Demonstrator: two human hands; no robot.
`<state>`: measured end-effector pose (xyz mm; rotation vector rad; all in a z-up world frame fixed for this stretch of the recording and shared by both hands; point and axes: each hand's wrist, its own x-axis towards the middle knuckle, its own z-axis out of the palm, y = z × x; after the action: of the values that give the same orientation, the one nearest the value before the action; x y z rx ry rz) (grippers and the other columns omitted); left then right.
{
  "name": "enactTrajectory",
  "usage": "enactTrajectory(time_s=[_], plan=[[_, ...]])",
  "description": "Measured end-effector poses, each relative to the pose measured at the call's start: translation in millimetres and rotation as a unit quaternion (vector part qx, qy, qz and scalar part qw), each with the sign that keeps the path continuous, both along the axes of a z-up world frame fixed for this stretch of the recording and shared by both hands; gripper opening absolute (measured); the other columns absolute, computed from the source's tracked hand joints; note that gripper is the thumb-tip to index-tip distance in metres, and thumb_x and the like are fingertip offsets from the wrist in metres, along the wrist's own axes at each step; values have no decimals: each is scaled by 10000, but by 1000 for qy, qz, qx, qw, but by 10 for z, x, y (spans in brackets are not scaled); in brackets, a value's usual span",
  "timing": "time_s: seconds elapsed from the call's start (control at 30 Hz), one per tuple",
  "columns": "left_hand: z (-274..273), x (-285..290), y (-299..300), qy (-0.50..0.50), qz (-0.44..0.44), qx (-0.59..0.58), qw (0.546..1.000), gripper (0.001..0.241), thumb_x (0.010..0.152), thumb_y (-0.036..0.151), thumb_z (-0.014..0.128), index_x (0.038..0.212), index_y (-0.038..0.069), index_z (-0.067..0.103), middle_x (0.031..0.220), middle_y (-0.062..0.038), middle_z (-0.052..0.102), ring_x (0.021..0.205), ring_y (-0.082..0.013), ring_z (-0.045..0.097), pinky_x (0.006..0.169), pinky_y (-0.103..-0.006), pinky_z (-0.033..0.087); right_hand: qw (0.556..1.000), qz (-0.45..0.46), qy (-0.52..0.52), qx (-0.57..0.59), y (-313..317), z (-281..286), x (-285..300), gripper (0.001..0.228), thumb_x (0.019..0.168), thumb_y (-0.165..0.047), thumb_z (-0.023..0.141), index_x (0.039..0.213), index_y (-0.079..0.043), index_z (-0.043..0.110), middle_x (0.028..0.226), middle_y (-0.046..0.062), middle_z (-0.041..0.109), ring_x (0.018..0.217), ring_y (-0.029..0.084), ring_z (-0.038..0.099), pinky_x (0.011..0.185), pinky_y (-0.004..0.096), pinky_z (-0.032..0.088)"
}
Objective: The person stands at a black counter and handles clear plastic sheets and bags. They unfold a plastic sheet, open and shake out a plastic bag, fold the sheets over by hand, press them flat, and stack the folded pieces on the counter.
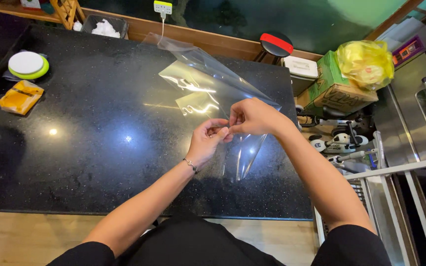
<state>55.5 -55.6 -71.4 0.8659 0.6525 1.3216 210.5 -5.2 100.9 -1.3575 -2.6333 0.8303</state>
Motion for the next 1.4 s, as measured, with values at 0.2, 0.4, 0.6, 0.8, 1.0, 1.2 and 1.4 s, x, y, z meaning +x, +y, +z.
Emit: enactTrajectory(time_s=[0.2, 0.4, 0.6, 0.8, 1.0, 1.2, 1.4], plan=[[-81, 26, 10, 10, -9, -10, 1000, 285, 984, 108, 653, 1226, -41, 631, 1020, -135, 731, 883, -199, 743, 827, -355, 642, 989, -52, -84, -106, -28, 124, -92, 207, 726, -216, 833, 860, -81, 752, 725, 45, 764, 619, 145, 725, 601, 309, 544], [-43, -79, 49, -20, -53, -57, 997, 260, 1035, 166, 572, 1192, -36, 614, 1025, -163, 711, 891, -250, 775, 843, -379, 662, 987, -132, -17, -85, -371, 5, -192, 389, 707, -188, 886, 947, -36, 621, 722, 77, 737, 595, 151, 720, 548, 292, 542], [-39, -203, 127, -4, -117, 19, 993, 356, 961, 172, 680, 1276, 8, 665, 1152, -103, 728, 996, -176, 710, 889, -334, 603, 928, -199, 291, -118, -1134, -914, -562, 252, 956, -278, 721, 850, -50, 719, 663, -25, 607, 587, 32, 498, 510, 227, 387], [-104, -892, 405, 159, -218, 63, 961, 409, 928, 164, 752, 1308, 44, 662, 1162, -69, 723, 1072, -143, 686, 934, -302, 574, 664, -336, 593, -308, -982, -1516, -1044, 520, 1000, -584, 590, 966, -66, 566, 610, -15, 476, 389, 99, 351, 332, 280, 269], [-835, -1683, 906, 141, 79, -223, 961, 271, 932, 104, 625, 1198, 70, 665, 1079, -78, 725, 844, -186, 695, 691, -337, 581, 566, -406, 627, -348, -108, -1297, -1485, 979, 829, -812, 435, 1543, -164, 269, 1303, 122, 527, 837, 196, 545, 640, 377, 460], [-781, -2023, 871, 76, 145, -244, 956, 190, 929, 145, 628, 1115, 108, 632, 996, -43, 669, 792, -181, 674, 666, -355, 567, 538, -378, 718, -226, 416, -1539, -1454, 750, 920, -608, 476, 1570, -257, 346, 1296, 88, 597, 886, 192, 578, 713, 369, 521], [-426, -2139, 772, 73, 181, -219, 956, 366, 1030, 389, 551, 1188, 74, 649, 1018, -78, 701, 779, -176, 675, 614, -322, 540, 613, -304, 713, -151, 13, -1450, -950, 527, 1049, -361, 513, 1523, -135, 475, 1304, 105, 687, 1030, 197, 677, 774, 369, 593]])
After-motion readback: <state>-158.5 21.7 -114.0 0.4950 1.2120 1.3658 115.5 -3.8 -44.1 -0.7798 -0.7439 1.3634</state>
